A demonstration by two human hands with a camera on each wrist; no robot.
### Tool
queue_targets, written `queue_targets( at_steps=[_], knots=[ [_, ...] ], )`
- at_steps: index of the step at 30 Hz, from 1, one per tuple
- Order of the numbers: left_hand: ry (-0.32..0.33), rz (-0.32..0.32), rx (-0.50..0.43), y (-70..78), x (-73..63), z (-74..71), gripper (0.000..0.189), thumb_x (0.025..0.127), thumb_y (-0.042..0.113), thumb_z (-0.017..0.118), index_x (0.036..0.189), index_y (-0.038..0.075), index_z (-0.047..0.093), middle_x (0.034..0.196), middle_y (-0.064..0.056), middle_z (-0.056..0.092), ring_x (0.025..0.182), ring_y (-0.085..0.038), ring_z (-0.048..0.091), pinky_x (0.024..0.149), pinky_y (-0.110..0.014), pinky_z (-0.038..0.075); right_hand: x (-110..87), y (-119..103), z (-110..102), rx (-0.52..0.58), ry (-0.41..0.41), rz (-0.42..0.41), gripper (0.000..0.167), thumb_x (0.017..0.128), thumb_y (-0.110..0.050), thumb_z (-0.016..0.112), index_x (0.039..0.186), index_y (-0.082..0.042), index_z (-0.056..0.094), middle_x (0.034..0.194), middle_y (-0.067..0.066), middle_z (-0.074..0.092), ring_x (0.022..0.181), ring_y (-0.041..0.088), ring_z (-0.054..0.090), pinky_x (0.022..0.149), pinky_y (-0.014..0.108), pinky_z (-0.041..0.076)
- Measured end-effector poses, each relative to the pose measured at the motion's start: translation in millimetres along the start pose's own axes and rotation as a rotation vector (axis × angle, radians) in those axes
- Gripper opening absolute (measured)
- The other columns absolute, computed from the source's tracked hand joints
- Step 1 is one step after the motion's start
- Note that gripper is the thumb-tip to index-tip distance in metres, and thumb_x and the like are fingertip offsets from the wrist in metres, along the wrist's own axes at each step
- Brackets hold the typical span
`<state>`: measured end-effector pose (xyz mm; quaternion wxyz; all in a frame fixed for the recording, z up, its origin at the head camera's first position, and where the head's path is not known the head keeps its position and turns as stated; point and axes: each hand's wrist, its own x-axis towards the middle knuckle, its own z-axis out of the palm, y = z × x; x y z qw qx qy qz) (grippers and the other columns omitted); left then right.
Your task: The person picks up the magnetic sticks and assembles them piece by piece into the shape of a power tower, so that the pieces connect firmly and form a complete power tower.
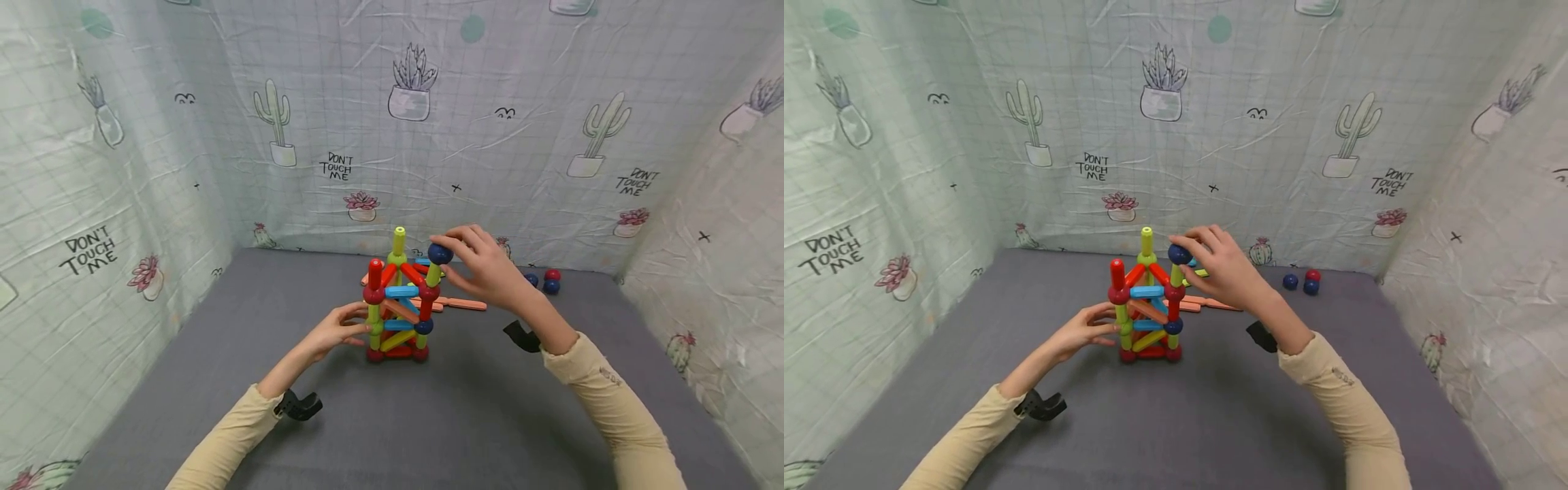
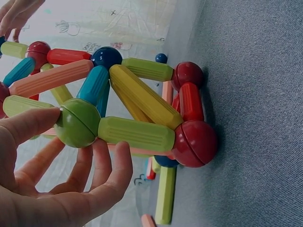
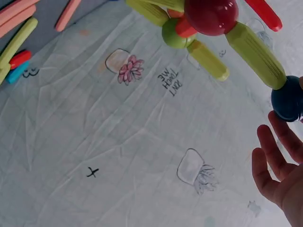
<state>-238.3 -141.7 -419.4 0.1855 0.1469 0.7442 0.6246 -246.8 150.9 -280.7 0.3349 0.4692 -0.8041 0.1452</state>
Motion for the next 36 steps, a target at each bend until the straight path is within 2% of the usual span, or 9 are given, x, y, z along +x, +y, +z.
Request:
queue_targets(
  at_steps=[4, 7, 10, 13, 17, 21, 28, 31, 36],
  knots=[
    [0.005, -0.005, -0.002, -1.0, 0.3, -0.4, 0.056, 0.087, 0.015, 0.057, 0.136, 0.005, 0.034, 0.135, -0.023, 0.035, 0.116, -0.033, 0.046, 0.083, -0.046, 0.048, -10.1, 9, 3, 0.055, 0.028, 0.046, 0.053, 0.077, -0.015, 0.068, 0.125, -0.005, 0.049, 0.112, 0.012, 0.053, 0.100, 0.025, 0.047, 0.081, 0.040, 0.041],
    [0.001, 0.001, 0.002, -1.4, 0.6, -0.7, 0.056, 0.086, 0.017, 0.058, 0.136, 0.006, 0.034, 0.135, -0.023, 0.036, 0.115, -0.032, 0.047, 0.083, -0.046, 0.048, -29.8, 36, 9, 0.042, 0.106, 0.095, 0.041, 0.082, -0.014, 0.062, 0.120, -0.002, 0.053, 0.109, 0.014, 0.055, 0.097, 0.027, 0.049, 0.082, 0.043, 0.040],
    [-0.003, 0.011, 0.005, -1.4, 0.2, -1.2, 0.056, 0.086, 0.019, 0.059, 0.135, 0.006, 0.035, 0.134, -0.023, 0.037, 0.114, -0.030, 0.048, 0.083, -0.046, 0.048, -59.6, 79, 24, -0.092, 0.164, 0.136, 0.027, 0.082, -0.008, 0.058, 0.108, 0.001, 0.060, 0.098, 0.016, 0.057, 0.087, 0.029, 0.050, 0.076, 0.044, 0.040],
    [-0.005, 0.015, 0.009, -1.5, -0.7, -1.4, 0.056, 0.086, 0.019, 0.059, 0.135, 0.006, 0.035, 0.134, -0.023, 0.037, 0.112, -0.028, 0.049, 0.082, -0.044, 0.049, -95.4, 120, 43, -0.252, 0.154, 0.188, 0.019, 0.080, -0.003, 0.058, 0.097, 0.002, 0.062, 0.090, 0.017, 0.057, 0.080, 0.031, 0.050, 0.071, 0.045, 0.040],
    [-0.004, 0.014, 0.013, -2.2, -0.4, -1.3, 0.056, 0.086, 0.018, 0.059, 0.135, 0.005, 0.035, 0.133, -0.023, 0.038, 0.111, -0.028, 0.050, 0.081, -0.042, 0.050, -140.6, 156, 61, -0.359, 0.072, 0.310, 0.015, 0.079, 0.000, 0.059, 0.093, 0.003, 0.062, 0.090, 0.019, 0.056, 0.083, 0.034, 0.049, 0.072, 0.048, 0.040],
    [-0.002, 0.020, 0.017, -2.3, 0.2, -1.2, 0.056, 0.086, 0.018, 0.058, 0.135, 0.004, 0.035, 0.133, -0.024, 0.038, 0.111, -0.028, 0.050, 0.081, -0.043, 0.050, -169.6, 172, 72, -0.381, -0.058, 0.473, 0.022, 0.082, -0.004, 0.057, 0.103, 0.003, 0.058, 0.103, 0.021, 0.053, 0.096, 0.037, 0.047, 0.075, 0.053, 0.037],
    [0.002, 0.017, 0.016, -2.2, 0.0, -1.2, 0.055, 0.086, 0.018, 0.058, 0.134, 0.005, 0.036, 0.133, -0.023, 0.039, 0.110, -0.027, 0.051, 0.080, -0.042, 0.050, -184.5, 181, 83, -0.343, -0.485, 0.776, 0.045, 0.091, -0.020, 0.044, 0.132, -0.003, 0.036, 0.132, 0.023, 0.036, 0.120, 0.041, 0.030, 0.086, 0.061, 0.027],
    [-0.001, 0.019, 0.016, -1.1, -0.5, -1.0, 0.055, 0.086, 0.018, 0.058, 0.135, 0.006, 0.036, 0.133, -0.023, 0.038, 0.111, -0.028, 0.050, 0.080, -0.042, 0.050, -186.3, 181, 86, -0.336, -0.631, 0.821, 0.046, 0.091, -0.022, 0.044, 0.134, -0.005, 0.035, 0.132, 0.024, 0.036, 0.122, 0.042, 0.028, 0.091, 0.064, 0.023],
    [0.000, 0.016, 0.016, -0.4, -1.2, -0.3, 0.055, 0.086, 0.019, 0.059, 0.134, 0.006, 0.036, 0.133, -0.023, 0.038, 0.112, -0.029, 0.050, 0.080, -0.041, 0.050, -189.7, 180, 89, -0.337, -0.672, 0.813, 0.044, 0.084, -0.017, 0.055, 0.125, -0.003, 0.046, 0.118, 0.031, 0.042, 0.114, 0.047, 0.031, 0.090, 0.065, 0.023]
  ],
)
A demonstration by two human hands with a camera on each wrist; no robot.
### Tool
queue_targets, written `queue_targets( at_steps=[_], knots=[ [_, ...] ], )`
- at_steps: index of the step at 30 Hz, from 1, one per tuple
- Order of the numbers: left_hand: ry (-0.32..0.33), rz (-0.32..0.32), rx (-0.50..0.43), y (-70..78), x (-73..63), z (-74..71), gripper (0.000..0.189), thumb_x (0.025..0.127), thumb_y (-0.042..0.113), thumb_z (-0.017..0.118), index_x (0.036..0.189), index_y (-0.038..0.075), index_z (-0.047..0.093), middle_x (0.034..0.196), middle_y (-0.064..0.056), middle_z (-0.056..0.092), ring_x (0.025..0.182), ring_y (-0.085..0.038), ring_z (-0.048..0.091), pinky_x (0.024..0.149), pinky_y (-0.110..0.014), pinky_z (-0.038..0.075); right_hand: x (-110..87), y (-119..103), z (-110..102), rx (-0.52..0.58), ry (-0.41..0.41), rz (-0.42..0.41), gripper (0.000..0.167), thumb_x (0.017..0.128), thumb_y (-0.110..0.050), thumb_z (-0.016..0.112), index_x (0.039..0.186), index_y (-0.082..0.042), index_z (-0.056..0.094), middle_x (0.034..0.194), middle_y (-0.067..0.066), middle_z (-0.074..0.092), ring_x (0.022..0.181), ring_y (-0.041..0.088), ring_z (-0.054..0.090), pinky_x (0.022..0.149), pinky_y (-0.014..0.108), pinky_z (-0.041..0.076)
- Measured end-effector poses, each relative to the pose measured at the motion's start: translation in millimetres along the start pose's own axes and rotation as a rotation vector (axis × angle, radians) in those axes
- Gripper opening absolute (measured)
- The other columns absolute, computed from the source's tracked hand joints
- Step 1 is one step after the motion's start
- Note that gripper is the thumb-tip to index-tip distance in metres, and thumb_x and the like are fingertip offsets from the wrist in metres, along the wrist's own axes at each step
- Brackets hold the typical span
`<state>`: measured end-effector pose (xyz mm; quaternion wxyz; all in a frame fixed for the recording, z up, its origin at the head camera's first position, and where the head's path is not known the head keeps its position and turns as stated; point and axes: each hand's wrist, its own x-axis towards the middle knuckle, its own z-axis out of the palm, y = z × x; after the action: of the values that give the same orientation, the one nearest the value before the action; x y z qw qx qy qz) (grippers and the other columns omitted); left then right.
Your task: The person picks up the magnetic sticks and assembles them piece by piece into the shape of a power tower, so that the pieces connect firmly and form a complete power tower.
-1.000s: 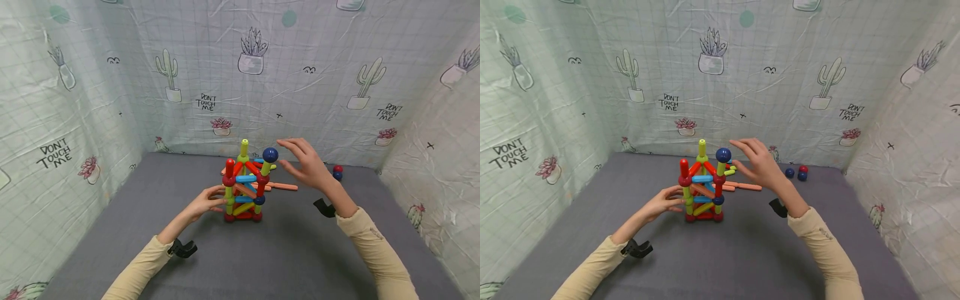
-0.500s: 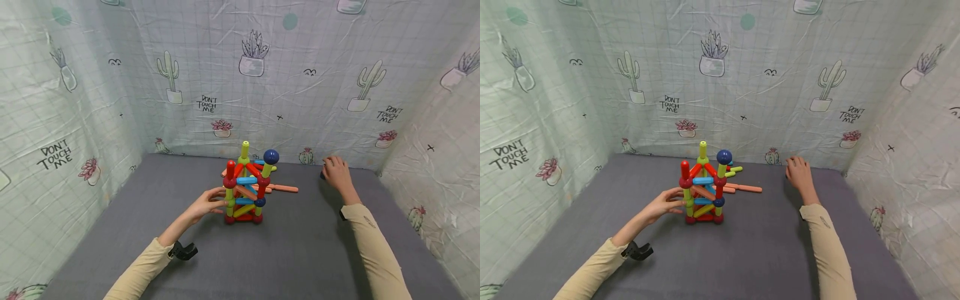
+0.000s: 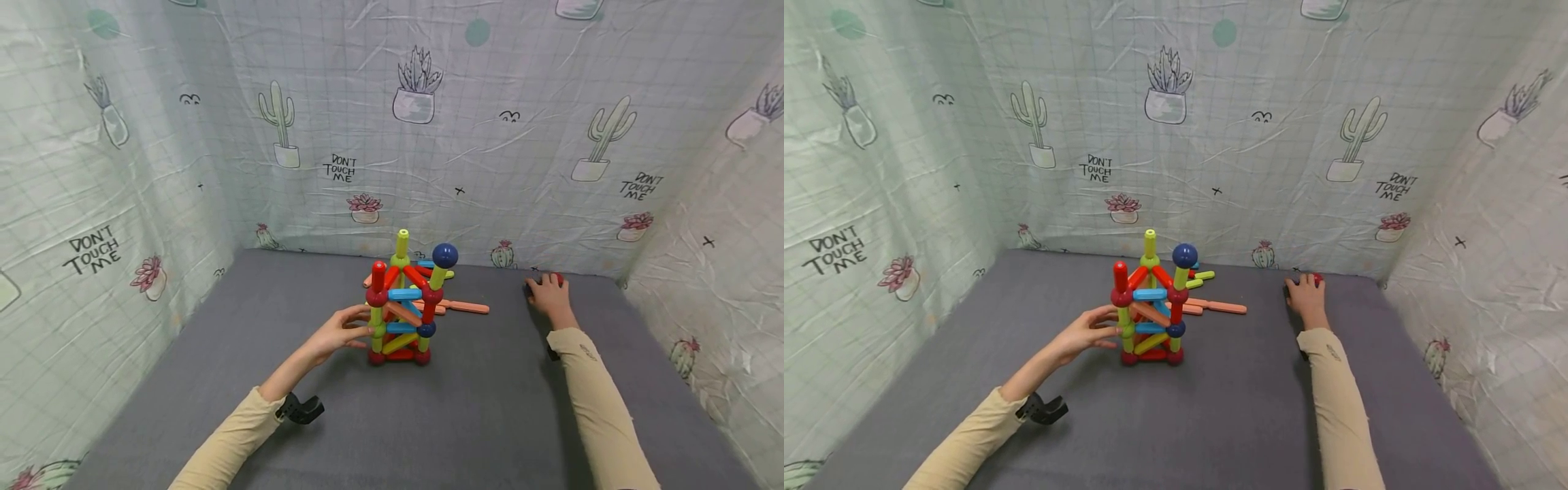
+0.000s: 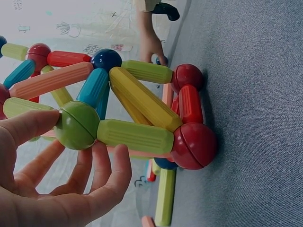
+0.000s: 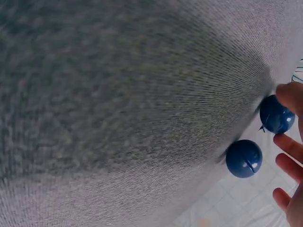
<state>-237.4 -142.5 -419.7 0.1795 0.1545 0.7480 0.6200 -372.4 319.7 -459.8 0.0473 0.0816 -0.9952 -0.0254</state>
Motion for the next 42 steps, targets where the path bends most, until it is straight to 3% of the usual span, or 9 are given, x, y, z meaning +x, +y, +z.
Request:
queue_targets(
  at_steps=[6, 10, 15, 17, 20, 25, 29, 35, 42],
  knots=[
    [0.011, 0.004, 0.005, 1.8, 0.0, -0.5, 0.054, 0.086, 0.019, 0.059, 0.134, 0.006, 0.037, 0.132, -0.022, 0.039, 0.111, -0.028, 0.051, 0.081, -0.042, 0.050, 0.2, -4, -5, 0.001, 0.025, -0.016, 0.035, 0.082, -0.013, 0.060, 0.113, -0.001, 0.048, 0.108, 0.033, 0.045, 0.106, 0.051, 0.033, 0.085, 0.064, 0.024],
    [0.014, 0.008, 0.016, 2.6, 2.6, -1.1, 0.054, 0.086, 0.019, 0.058, 0.134, 0.007, 0.037, 0.132, -0.022, 0.040, 0.111, -0.028, 0.051, 0.081, -0.042, 0.050, 1.7, -4, -7, 0.015, -0.011, -0.004, 0.034, 0.081, -0.017, 0.064, 0.106, -0.002, 0.047, 0.105, 0.032, 0.048, 0.103, 0.053, 0.035, 0.084, 0.067, 0.024],
    [0.010, 0.015, 0.030, 1.0, 3.5, -0.2, 0.053, 0.087, 0.018, 0.058, 0.134, 0.006, 0.037, 0.132, -0.022, 0.040, 0.111, -0.029, 0.050, 0.080, -0.041, 0.050, 1.3, -12, -7, 0.002, -0.011, -0.044, 0.027, 0.083, -0.015, 0.060, 0.106, -0.004, 0.051, 0.105, 0.026, 0.055, 0.100, 0.052, 0.040, 0.083, 0.067, 0.026],
    [0.009, 0.014, 0.030, 1.0, 2.7, -0.1, 0.052, 0.086, 0.018, 0.058, 0.133, 0.006, 0.038, 0.132, -0.022, 0.041, 0.111, -0.028, 0.051, 0.081, -0.041, 0.050, 3.0, -23, -16, 0.027, 0.056, -0.085, 0.027, 0.085, -0.015, 0.059, 0.108, -0.005, 0.053, 0.106, 0.024, 0.056, 0.098, 0.051, 0.042, 0.081, 0.065, 0.028],
    [0.009, 0.015, 0.024, 2.5, 0.8, 0.1, 0.053, 0.086, 0.019, 0.059, 0.133, 0.007, 0.038, 0.132, -0.021, 0.041, 0.110, -0.027, 0.051, 0.082, -0.042, 0.050, 9.5, -49, -46, 0.098, 0.236, -0.190, 0.030, 0.083, -0.018, 0.062, 0.109, -0.005, 0.054, 0.107, 0.021, 0.057, 0.095, 0.046, 0.047, 0.079, 0.059, 0.034],
    [0.013, 0.006, 0.019, 3.7, -1.6, 0.6, 0.055, 0.085, 0.021, 0.059, 0.134, 0.007, 0.038, 0.132, -0.022, 0.040, 0.111, -0.028, 0.051, 0.082, -0.043, 0.049, 16.8, -107, -125, 0.303, 0.576, -0.480, 0.040, 0.075, -0.013, 0.070, 0.110, 0.002, 0.056, 0.104, 0.021, 0.057, 0.092, 0.035, 0.052, 0.080, 0.048, 0.042],
    [0.008, 0.011, 0.026, 2.6, -1.3, 0.5, 0.055, 0.086, 0.022, 0.059, 0.134, 0.007, 0.037, 0.133, -0.022, 0.039, 0.112, -0.030, 0.050, 0.081, -0.043, 0.050, 14.1, -148, -180, 0.321, 0.720, -0.711, 0.040, 0.071, -0.013, 0.074, 0.105, 0.001, 0.059, 0.101, 0.017, 0.058, 0.091, 0.030, 0.050, 0.081, 0.044, 0.041],
    [0.000, 0.011, 0.031, 0.0, -1.3, 0.4, 0.055, 0.086, 0.021, 0.058, 0.135, 0.006, 0.036, 0.133, -0.023, 0.039, 0.113, -0.031, 0.049, 0.082, -0.043, 0.050, 7.9, -190, -219, 0.291, 0.671, -0.873, 0.039, 0.072, -0.023, 0.072, 0.107, -0.009, 0.063, 0.100, 0.007, 0.063, 0.089, 0.023, 0.046, 0.078, 0.040, 0.035],
    [-0.001, 0.003, 0.027, -0.1, -2.4, 0.6, 0.055, 0.086, 0.021, 0.059, 0.134, 0.007, 0.037, 0.132, -0.022, 0.040, 0.111, -0.029, 0.050, 0.081, -0.043, 0.050, 12.2, -211, -221, 0.259, 0.564, -0.933, 0.041, 0.072, -0.029, 0.072, 0.111, -0.020, 0.064, 0.098, 0.002, 0.067, 0.088, 0.019, 0.044, 0.073, 0.036, 0.031]
  ],
)
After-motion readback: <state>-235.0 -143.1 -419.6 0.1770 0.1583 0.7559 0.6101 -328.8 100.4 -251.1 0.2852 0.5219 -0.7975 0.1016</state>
